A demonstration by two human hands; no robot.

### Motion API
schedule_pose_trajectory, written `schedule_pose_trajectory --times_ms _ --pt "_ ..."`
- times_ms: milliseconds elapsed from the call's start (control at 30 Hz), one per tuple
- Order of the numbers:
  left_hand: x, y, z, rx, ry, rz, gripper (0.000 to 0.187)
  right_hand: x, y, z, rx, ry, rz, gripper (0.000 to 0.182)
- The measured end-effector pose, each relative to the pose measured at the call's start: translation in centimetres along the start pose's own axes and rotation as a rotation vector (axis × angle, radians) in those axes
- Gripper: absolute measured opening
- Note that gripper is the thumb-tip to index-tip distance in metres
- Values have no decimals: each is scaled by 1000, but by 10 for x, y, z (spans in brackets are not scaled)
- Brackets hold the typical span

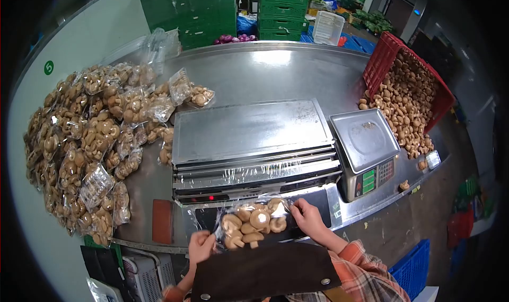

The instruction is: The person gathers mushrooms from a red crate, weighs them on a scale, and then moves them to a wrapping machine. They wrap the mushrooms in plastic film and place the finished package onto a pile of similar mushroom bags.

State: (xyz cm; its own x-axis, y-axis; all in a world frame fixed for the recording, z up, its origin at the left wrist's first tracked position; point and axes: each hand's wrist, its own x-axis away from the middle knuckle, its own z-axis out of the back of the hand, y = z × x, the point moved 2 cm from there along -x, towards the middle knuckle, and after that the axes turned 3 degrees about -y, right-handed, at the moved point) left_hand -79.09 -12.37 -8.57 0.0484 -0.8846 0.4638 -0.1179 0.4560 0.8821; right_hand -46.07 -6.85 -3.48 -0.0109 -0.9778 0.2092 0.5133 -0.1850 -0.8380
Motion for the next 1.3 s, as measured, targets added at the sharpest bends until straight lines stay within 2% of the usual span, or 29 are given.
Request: schedule_pose_trajectory --times_ms 67,100,167,200,233,267,300,333,367,400,433,467,500,533,600,667,700,733,800,833,867,900,967,1033,1067,1100,1167,1267,1300 --pt "32 21 -11 38 -111 424 38 8 4 -13 32 55 -3 22" --pt "46 28 -16 63 -164 640 43 16 6 -28 90 -8 120 21" --pt "50 37 -6 340 -543 563 51 8 -43 6 164 48 569 21" --pt "45 42 -2 146 -594 533 45 -13 -42 33 -175 29 278 19" --pt "41 50 -8 8 -702 388 44 -28 -39 52 -500 7 -29 18" --pt "36 61 -18 -129 -804 244 43 -36 -54 48 -537 -116 -38 16" --pt "34 96 -31 -458 -830 258 46 -38 -67 32 -571 -238 -50 15" --pt "31 100 -40 -445 -948 228 48 -42 -69 -1 -500 -366 227 15" --pt "27 105 -44 -437 -1062 189 50 -22 -86 -21 -554 -801 237 12" --pt "22 117 -43 -571 -1106 143 48 0 -98 -37 -515 -1116 310 13" --pt "16 129 -40 -705 -1145 98 47 20 -103 -50 -485 -1303 348 14" --pt "-1 140 -24 -656 -1111 -19 39 35 -102 -58 -463 -1423 353 15" --pt "1 165 -28 -241 -757 -79 27 44 -98 -62 -447 -1474 342 17" --pt "-7 175 -39 -143 -518 -96 19 49 -93 -65 -428 -1504 327 18" --pt "5 176 -102 -208 -281 -141 10 52 -87 -69 -396 -1502 287 22" --pt "14 137 -138 -82 -730 -156 14 49 -82 -69 -380 -1444 257 25" --pt "14 126 -139 48 -874 -7 24 46 -78 -69 -370 -1388 237 27" --pt "12 110 -140 358 -968 -60 39 43 -73 -69 -359 -1337 219 29" --pt "37 130 -118 592 -1111 440 50 30 -57 -64 -293 -1125 182 32" --pt "43 128 -102 675 -1139 538 48 21 -46 -60 -254 -989 150 34" --pt "47 118 -83 724 -1134 555 47 10 -30 -52 -377 -847 19 36" --pt "49 102 -62 761 -1103 525 46 12 -49 -33 -1201 -852 -463 46" --pt "46 73 -30 801 -1001 412 44 19 -65 -15 -1275 -834 -277 48" --pt "39 61 -12 633 -802 176 42 5 -38 -21 -584 -723 -293 47" --pt "35 63 -7 425 -667 58 41 1 -43 -24 -265 -733 -68 42" --pt "46 101 -15 -173 -382 30 33 5 -76 -30 -298 -695 82 29" --pt "37 83 -9 -67 -219 5 28 -9 -75 -47 -232 -697 45 30" --pt "17 77 24 256 -196 103 32 -21 -72 -74 -191 -688 259 28" --pt "11 89 35 401 -140 58 26 -18 -103 -69 -266 -769 120 32"
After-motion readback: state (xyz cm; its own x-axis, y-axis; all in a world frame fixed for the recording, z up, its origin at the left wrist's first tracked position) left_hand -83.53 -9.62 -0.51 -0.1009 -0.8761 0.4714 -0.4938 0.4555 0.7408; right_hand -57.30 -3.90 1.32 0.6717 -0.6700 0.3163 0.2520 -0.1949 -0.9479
